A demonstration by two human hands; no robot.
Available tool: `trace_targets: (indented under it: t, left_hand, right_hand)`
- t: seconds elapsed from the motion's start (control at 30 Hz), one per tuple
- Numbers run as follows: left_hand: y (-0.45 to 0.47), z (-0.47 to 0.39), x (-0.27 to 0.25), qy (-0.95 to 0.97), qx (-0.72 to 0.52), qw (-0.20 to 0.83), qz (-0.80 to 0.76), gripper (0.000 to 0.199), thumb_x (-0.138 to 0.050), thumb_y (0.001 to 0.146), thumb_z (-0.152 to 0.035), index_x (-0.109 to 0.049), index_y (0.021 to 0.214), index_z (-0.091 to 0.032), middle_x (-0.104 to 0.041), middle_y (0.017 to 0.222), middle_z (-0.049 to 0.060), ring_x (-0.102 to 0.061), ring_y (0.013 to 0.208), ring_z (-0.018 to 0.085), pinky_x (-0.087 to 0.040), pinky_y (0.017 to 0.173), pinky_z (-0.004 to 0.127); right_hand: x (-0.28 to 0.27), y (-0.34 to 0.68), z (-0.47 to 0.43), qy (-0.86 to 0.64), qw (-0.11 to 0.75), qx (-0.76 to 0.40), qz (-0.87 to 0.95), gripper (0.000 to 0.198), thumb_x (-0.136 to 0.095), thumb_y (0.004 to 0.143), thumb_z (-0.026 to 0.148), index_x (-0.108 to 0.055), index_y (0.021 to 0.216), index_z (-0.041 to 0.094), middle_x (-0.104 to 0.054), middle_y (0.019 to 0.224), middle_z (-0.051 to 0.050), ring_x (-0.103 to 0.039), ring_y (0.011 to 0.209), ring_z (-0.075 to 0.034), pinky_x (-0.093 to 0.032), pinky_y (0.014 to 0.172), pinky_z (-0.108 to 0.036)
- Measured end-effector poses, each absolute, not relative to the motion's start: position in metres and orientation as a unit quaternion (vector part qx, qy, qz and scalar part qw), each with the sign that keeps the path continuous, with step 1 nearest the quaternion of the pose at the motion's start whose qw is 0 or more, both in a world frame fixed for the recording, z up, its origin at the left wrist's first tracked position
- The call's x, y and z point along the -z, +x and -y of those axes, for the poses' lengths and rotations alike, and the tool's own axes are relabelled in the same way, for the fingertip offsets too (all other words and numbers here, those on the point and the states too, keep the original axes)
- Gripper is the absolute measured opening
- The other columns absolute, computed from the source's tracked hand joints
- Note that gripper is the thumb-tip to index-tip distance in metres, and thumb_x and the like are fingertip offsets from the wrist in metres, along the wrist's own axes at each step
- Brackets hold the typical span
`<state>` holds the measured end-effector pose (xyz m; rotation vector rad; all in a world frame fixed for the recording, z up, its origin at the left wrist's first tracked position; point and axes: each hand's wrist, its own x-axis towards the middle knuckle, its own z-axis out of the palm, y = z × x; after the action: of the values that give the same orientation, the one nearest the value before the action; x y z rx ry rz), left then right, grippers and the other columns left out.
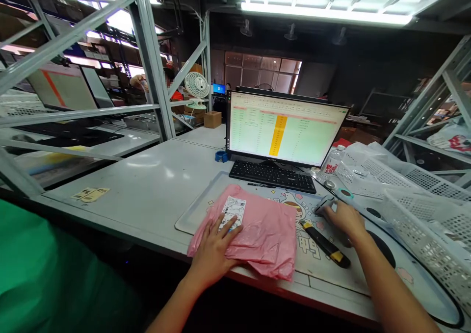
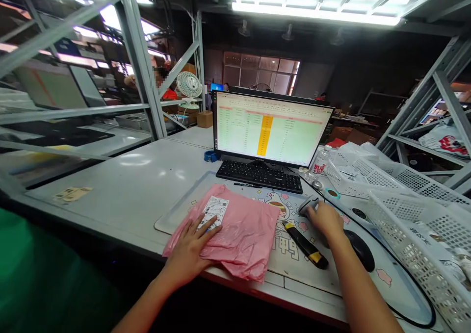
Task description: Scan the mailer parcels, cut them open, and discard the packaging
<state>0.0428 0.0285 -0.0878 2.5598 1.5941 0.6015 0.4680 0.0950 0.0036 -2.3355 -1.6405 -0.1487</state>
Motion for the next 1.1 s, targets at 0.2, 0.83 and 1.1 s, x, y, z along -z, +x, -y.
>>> trace_targets:
  t: [0.2,0.83,1.1]
  left_hand:
    - [0.041,-0.033,0.096,0.843,-0.201,0.001,-0.499,0.072,-0.077,0.089,-0.039,-0.055,0.157,-0.032,-0.043,0.168,0.004,-0.031,0.159,0.042,-0.028,0.128,0.068]
    - [0.038,-0.033,0.101,0.836,-0.221,0.007,-0.503,0.075,-0.082,0.088,-0.048,-0.054,0.157,-0.037,-0.044,0.168,0.002,-0.032,0.159,0.038,-0.03,0.127,0.069]
    - [0.04,-0.03,0.099,0.833,-0.222,0.023,-0.507,0.078,-0.086,0.085,-0.046,-0.055,0.156,-0.036,-0.045,0.167,0.004,-0.03,0.16,0.039,-0.028,0.128,0.069]
  right_hand:
    - [-0.008,0.446,-0.17,-0.764,0.108,0.03,0.636,0.052,-0.044,0.105,0.028,-0.056,0.151,0.009,-0.06,0.147,-0.02,-0.055,0.138,-0.029,-0.041,0.118,-0.037]
    - [0.02,0.404,-0.22,-0.743,0.112,-0.055,0.658,0.063,-0.054,0.093,0.011,-0.055,0.156,0.017,-0.029,0.173,-0.017,-0.019,0.161,-0.043,-0.025,0.125,-0.069]
    - [-0.02,0.364,-0.116,-0.556,0.305,-0.132,0.761,0.051,-0.051,0.1,0.022,-0.057,0.15,0.015,-0.066,0.142,-0.015,-0.066,0.125,-0.021,-0.052,0.113,-0.039]
